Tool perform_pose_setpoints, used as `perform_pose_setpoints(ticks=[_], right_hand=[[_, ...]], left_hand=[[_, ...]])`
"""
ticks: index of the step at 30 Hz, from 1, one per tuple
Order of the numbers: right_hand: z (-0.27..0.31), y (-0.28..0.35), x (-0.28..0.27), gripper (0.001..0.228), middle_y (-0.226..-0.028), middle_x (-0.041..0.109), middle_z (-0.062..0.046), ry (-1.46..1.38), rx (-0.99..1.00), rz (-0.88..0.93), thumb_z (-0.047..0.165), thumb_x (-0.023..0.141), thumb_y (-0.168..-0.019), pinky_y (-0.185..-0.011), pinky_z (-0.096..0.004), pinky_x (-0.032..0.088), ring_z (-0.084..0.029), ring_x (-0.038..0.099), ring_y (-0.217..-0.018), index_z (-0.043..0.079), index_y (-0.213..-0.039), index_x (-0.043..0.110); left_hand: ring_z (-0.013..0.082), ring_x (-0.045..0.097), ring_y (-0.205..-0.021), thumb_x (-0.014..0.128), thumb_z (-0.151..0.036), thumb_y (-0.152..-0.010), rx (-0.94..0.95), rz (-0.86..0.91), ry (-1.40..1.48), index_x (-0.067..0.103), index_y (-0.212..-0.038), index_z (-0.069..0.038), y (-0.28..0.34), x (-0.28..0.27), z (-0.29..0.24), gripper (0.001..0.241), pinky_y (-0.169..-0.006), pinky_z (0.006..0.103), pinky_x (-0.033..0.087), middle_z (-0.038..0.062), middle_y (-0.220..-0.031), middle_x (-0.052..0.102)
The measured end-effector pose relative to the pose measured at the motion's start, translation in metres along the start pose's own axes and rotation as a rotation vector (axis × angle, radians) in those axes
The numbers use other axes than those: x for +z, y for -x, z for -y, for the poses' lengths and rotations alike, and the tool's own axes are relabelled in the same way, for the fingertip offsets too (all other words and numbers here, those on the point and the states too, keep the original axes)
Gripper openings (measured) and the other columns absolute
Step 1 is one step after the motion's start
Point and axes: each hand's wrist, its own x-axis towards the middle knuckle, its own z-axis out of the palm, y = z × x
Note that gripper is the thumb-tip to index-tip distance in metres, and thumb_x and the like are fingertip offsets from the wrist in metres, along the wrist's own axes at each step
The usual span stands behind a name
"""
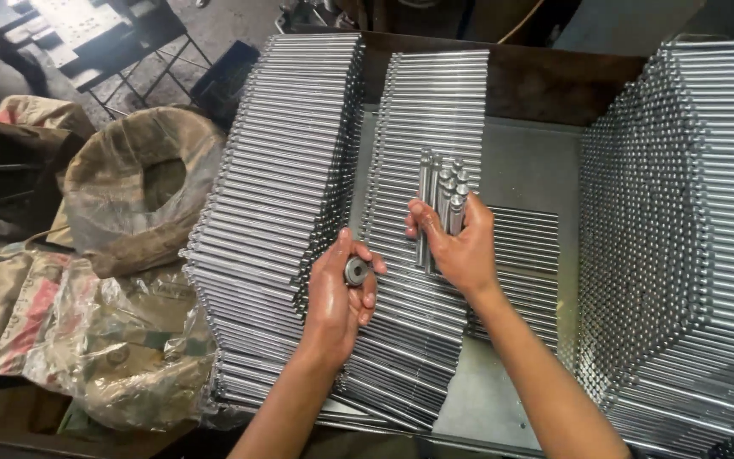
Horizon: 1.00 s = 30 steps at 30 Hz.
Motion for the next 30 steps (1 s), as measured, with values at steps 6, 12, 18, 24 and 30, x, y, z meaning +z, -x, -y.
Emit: perform_pose_setpoints(ticks=[6,12,18,24,30], right_hand=[[0.014,0.021,-0.006,0.006,-0.084,0.08,-0.011,0.277,-0.039,0.099,0.012,0.081,-0.087,-0.08,-0.036,0.058,-0.019,0.075,-0.077,0.007,-0.091,0.08],[0.029,0.018,-0.015,0.029,-0.054,0.065,-0.011,0.486,0.142,0.232,0.022,0.086,-0.082,-0.054,-0.032,0.046,-0.012,0.053,-0.054,0.005,-0.069,0.067],[0.12,0.039,-0.014,0.018,-0.052,0.069,-0.019,0.046,0.663,0.392,0.005,0.076,-0.083,-0.041,-0.033,0.049,-0.023,0.063,-0.042,-0.007,-0.071,0.072],[0.107,0.03,-0.039,0.009,-0.056,0.075,-0.016,0.451,0.481,0.433,0.003,0.074,-0.081,-0.05,-0.034,0.051,-0.024,0.065,-0.047,-0.002,-0.074,0.076],[0.108,0.024,-0.026,0.004,-0.059,0.074,-0.016,0.375,0.512,0.409,0.0,0.074,-0.078,-0.054,-0.034,0.053,-0.023,0.064,-0.054,-0.003,-0.079,0.076]], left_hand=[[0.0145,0.047,-0.033,0.041,-0.044,-0.108,0.1,-0.025,-0.043,0.054,-0.078,-0.002,0.0,0.001,-0.006,0.054,-0.022,0.0269,0.035,0.023,-0.084,0.072],[0.0183,0.057,-0.039,0.046,-0.049,-0.105,0.197,-0.038,-0.151,0.066,-0.095,0.003,-0.016,0.018,-0.018,0.057,-0.027,0.0263,0.048,0.022,-0.081,0.07],[0.0075,0.039,-0.034,0.042,-0.047,-0.108,0.131,0.071,-0.067,0.059,-0.081,-0.007,-0.044,0.006,-0.013,0.052,-0.021,0.019,0.029,0.013,-0.074,0.069],[0.0092,0.029,-0.026,0.054,-0.04,-0.106,0.241,0.115,-0.284,0.058,-0.063,-0.009,-0.073,-0.002,0.01,0.054,-0.024,0.0206,0.021,0.012,-0.055,0.062],[0.0128,0.031,-0.057,0.052,-0.04,-0.107,0.344,-0.009,-0.433,0.061,-0.06,-0.01,-0.058,0.011,0.007,0.056,-0.052,0.0265,0.027,0.006,-0.054,0.065]])
